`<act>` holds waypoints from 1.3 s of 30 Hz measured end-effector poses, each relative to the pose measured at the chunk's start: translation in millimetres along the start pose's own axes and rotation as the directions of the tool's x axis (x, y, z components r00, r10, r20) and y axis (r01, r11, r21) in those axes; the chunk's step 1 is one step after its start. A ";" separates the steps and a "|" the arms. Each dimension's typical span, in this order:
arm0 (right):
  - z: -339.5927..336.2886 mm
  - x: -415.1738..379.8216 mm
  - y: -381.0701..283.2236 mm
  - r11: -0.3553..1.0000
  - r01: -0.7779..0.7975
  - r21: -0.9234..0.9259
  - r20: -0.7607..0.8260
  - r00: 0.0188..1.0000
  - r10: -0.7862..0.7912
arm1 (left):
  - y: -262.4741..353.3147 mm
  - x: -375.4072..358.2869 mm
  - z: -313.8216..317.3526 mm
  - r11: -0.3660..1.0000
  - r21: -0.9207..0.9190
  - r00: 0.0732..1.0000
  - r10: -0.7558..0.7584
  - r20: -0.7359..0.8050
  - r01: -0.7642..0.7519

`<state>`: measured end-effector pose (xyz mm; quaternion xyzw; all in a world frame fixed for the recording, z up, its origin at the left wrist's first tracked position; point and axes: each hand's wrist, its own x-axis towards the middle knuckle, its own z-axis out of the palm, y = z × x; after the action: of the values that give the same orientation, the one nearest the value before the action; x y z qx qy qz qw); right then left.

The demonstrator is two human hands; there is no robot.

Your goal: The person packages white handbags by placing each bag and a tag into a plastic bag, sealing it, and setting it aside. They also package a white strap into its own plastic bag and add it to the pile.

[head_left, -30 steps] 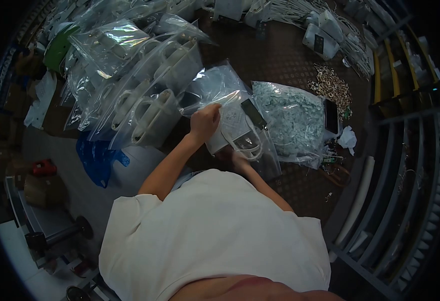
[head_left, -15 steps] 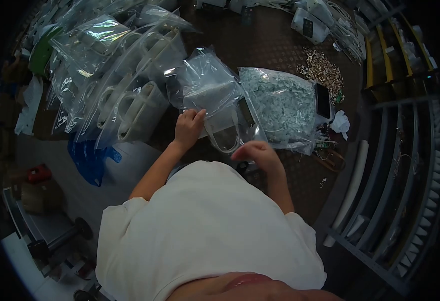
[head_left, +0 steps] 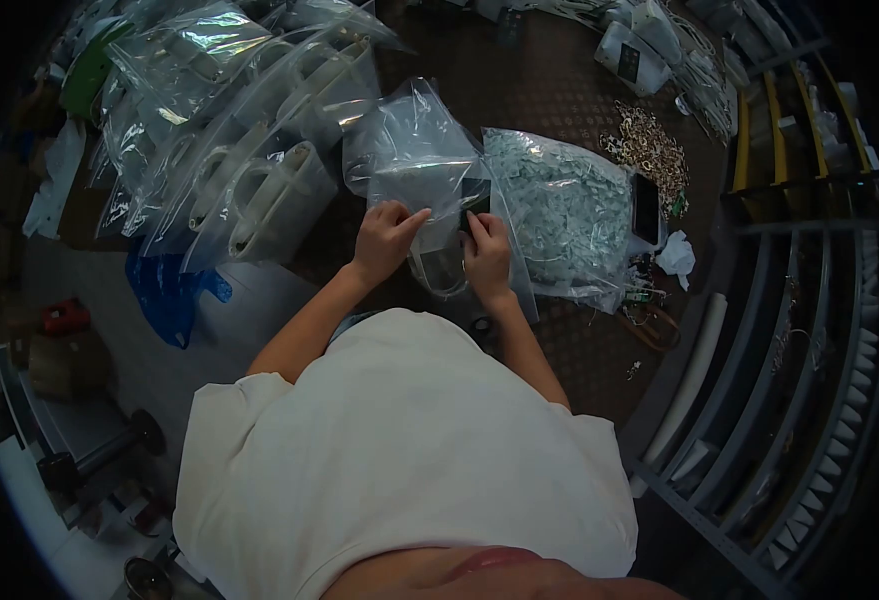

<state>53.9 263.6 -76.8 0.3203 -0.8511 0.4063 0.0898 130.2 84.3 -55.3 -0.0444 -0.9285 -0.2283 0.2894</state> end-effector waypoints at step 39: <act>-44.1 -80.4 16.4 0.999 -0.033 -0.008 0.503 0.863 0.033 | -48.3 -152.9 -62.1 0.916 0.049 0.681 -0.331 0.653 0.398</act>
<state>101.7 342.2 -91.6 0.4006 -0.8503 0.3103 -0.1422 278.6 20.9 -114.6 0.0513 -0.9480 -0.2963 -0.1040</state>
